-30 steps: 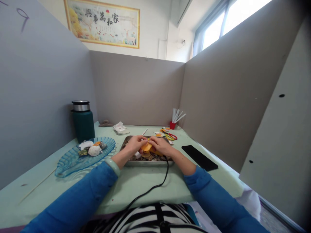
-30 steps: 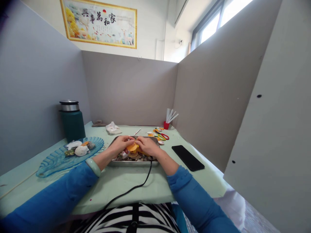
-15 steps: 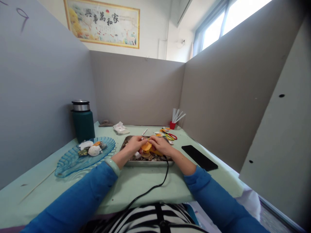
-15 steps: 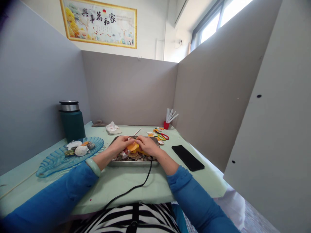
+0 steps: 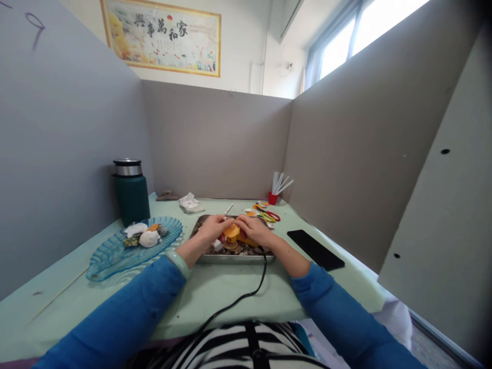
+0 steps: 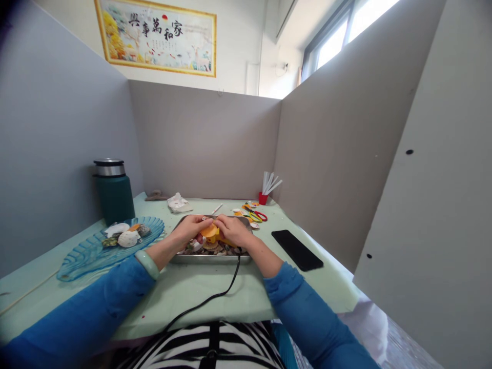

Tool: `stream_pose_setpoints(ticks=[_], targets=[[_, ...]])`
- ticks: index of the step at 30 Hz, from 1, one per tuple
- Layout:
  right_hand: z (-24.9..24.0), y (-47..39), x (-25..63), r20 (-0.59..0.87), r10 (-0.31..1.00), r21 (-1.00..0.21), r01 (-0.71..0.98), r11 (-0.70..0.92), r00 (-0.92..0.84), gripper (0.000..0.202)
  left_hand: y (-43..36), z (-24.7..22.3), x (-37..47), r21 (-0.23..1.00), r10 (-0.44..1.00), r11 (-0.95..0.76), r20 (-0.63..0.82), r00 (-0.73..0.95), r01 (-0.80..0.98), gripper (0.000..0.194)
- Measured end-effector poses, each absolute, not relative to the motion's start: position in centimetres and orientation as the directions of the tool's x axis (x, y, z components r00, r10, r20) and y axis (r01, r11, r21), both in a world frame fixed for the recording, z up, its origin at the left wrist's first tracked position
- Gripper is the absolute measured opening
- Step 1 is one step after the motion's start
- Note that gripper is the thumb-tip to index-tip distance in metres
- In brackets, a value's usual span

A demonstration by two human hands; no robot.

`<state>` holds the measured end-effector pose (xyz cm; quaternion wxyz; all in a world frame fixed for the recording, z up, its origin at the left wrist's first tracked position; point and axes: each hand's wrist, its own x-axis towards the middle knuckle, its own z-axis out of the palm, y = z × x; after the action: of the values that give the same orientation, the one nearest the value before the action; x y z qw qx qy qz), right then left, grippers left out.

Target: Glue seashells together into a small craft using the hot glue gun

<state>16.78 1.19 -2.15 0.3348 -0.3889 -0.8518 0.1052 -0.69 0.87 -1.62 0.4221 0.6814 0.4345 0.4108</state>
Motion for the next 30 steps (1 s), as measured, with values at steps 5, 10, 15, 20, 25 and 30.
stream_pose_setpoints(ticks=[5, 10, 15, 20, 25, 30], targets=[[-2.2, 1.2, 16.7, 0.5, 0.731, -0.454, 0.579, 0.678, -0.464, 0.03, 0.8, -1.7, -0.5, 0.936, 0.951, -0.226, 0.152, 0.268, 0.271, 0.034], [-2.0, 1.1, 16.7, 0.53, 0.73, -0.473, 0.565, 0.676, -0.431, 0.029, 0.5, -1.2, -0.2, 0.958, 0.969, -0.198, 0.159, 0.192, 0.208, 0.041], [-2.1, 1.3, 16.8, 0.564, 0.737, -0.477, 0.581, 0.66, -0.373, 0.029, 1.3, -1.5, -0.5, 0.97, 0.981, -0.196, 0.193, 0.038, 0.144, 0.033], [-2.2, 1.4, 16.8, 0.572, 0.739, -0.484, 0.581, 0.655, -0.357, 0.03, 2.5, -2.6, -0.9, 0.939, 0.972, -0.229, 0.234, 0.01, 0.257, 0.031], [-2.2, 1.4, 16.8, 0.578, 0.738, -0.486, 0.58, 0.654, -0.348, 0.031, 2.2, -2.3, -0.9, 0.942, 0.968, -0.246, 0.249, 0.02, 0.229, 0.039], [-2.2, 1.4, 16.8, 0.576, 0.727, -0.476, 0.57, 0.67, -0.374, 0.03, 1.1, -1.1, -0.5, 0.976, 0.98, -0.195, 0.191, 0.051, 0.1, 0.046]])
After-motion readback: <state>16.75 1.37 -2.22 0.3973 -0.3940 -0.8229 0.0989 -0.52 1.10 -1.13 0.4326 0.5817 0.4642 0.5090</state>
